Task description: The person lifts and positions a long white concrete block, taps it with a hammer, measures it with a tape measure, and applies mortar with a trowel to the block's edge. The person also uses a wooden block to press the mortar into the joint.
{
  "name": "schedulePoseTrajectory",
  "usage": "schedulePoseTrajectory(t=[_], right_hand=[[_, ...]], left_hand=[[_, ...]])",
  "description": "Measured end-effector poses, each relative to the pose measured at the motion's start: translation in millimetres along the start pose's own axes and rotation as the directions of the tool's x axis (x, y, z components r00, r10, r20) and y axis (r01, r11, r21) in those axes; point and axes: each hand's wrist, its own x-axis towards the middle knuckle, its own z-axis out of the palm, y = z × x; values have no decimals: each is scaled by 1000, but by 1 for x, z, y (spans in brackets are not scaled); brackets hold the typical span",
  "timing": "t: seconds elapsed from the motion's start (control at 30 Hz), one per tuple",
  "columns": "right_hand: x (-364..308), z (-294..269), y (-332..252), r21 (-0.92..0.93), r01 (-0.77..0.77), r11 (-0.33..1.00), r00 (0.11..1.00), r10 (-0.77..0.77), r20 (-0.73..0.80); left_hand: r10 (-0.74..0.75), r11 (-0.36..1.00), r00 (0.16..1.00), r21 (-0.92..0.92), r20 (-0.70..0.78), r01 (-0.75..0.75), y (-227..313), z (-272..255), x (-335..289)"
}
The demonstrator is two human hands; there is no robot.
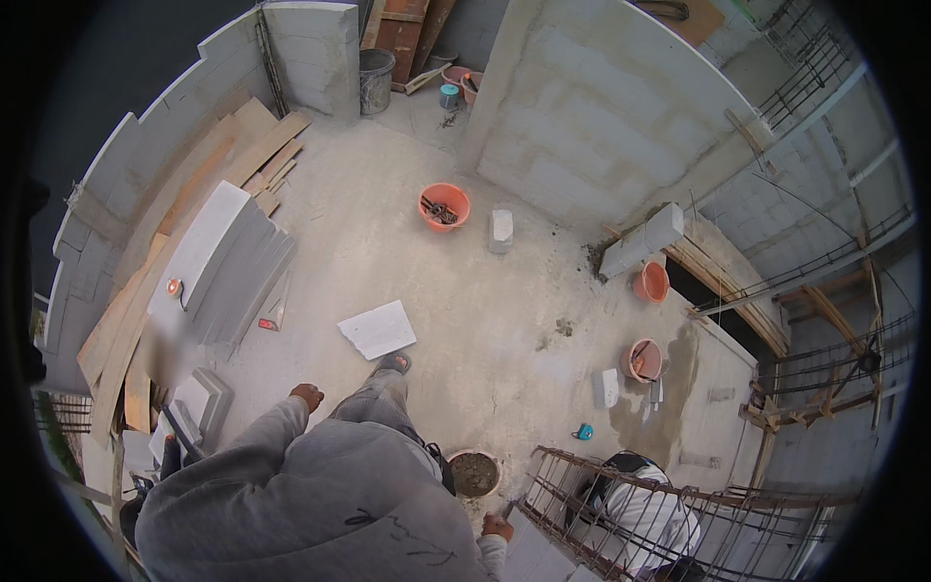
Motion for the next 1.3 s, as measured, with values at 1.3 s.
schedulePoseTrajectory(t=[1.3], right_hand=[[-167, 127, -55, 591, -359, 722, 828, 539, -155]], left_hand=[[583, 658, 785, 443, 212, -609, 366, -53, 125]])
